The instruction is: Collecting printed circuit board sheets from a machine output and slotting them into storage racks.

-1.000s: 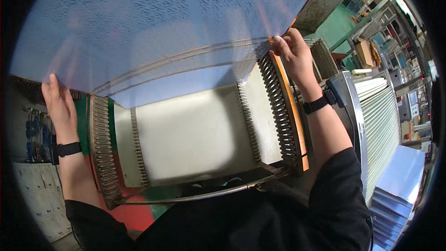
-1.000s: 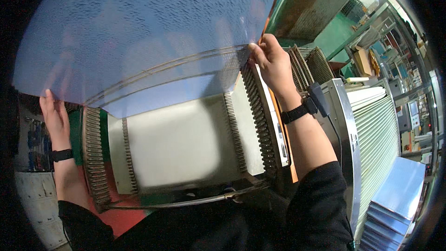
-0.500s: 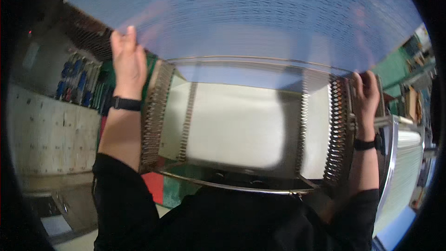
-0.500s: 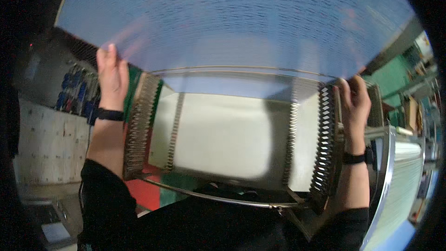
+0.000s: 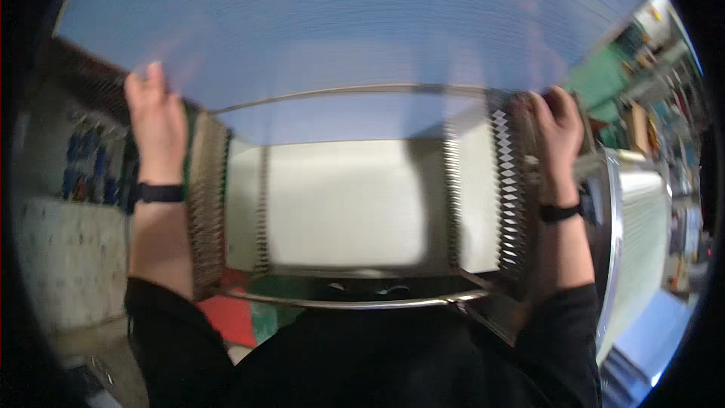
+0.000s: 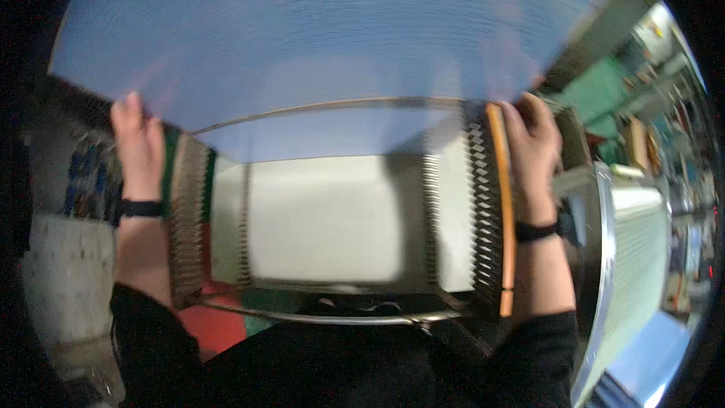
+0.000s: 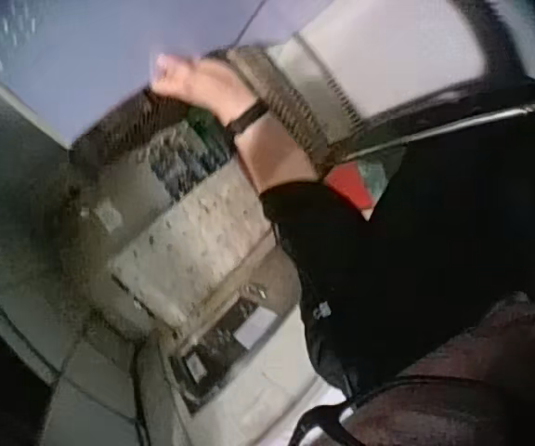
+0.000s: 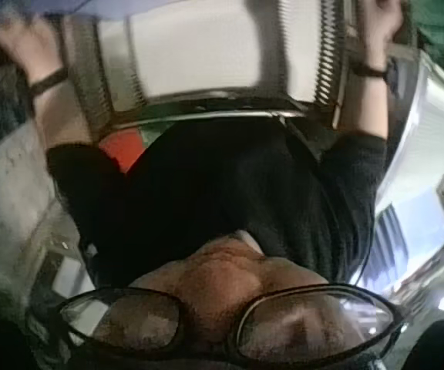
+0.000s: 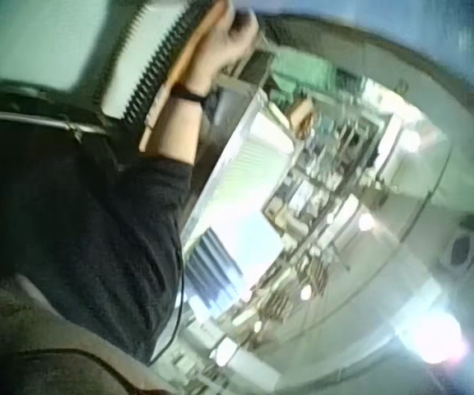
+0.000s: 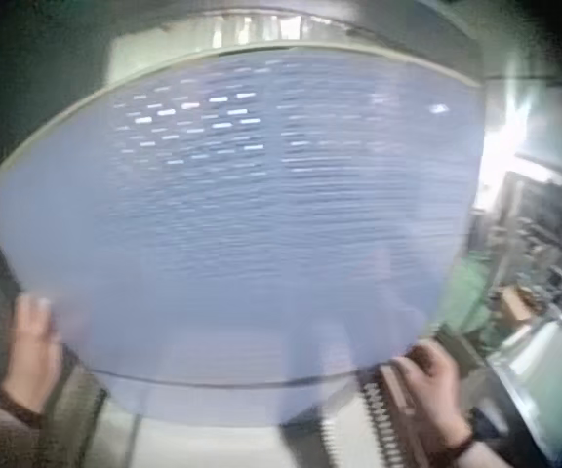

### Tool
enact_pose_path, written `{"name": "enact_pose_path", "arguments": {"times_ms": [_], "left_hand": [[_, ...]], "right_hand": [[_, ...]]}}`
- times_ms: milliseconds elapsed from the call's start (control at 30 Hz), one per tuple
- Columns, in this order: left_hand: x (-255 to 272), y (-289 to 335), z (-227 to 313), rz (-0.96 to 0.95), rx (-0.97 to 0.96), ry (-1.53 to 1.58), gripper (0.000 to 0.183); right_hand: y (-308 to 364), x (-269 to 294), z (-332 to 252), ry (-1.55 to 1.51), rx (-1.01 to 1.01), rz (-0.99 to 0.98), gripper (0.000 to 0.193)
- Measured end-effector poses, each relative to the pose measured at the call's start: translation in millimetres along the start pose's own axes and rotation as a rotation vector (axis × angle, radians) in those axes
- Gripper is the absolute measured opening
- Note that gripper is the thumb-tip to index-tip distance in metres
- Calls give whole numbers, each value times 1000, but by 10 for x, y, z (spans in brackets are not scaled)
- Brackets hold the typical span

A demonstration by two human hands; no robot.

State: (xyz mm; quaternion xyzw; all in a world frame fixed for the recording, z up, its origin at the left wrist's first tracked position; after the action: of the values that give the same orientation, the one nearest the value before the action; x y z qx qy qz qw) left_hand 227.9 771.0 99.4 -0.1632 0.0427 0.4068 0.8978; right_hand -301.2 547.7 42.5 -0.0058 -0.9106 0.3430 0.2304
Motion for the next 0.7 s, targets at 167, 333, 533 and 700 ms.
{"name": "enact_pose_path", "arguments": {"times_ms": [167, 333, 533, 700], "left_hand": [[0, 102, 127, -42, -6, 73, 39], [40, 76, -86, 9, 35, -26, 36], [156, 76, -39, -196, -9, -170, 62], [129, 124, -152, -135, 40, -282, 68]], "right_hand": [[49, 97, -43, -294, -66, -34, 27], [143, -49, -181, 6, -161, -89, 27], [62, -140, -176, 174, -128, -222, 27], [189, -160, 78, -11, -53, -87, 40]]}}
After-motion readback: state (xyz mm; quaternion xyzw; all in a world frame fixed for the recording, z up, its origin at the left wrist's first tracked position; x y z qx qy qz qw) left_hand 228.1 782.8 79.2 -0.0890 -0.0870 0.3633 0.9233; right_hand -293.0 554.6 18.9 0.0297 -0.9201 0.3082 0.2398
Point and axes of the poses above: each hand's wrist, its own y-axis away from the middle knuckle, its own x-axis out of the back of the hand, z = x × y, the point moved 4 cm from there along -y, towards the middle knuckle, and after that the axes turned 8 degrees about x, right-handed, at the moved point
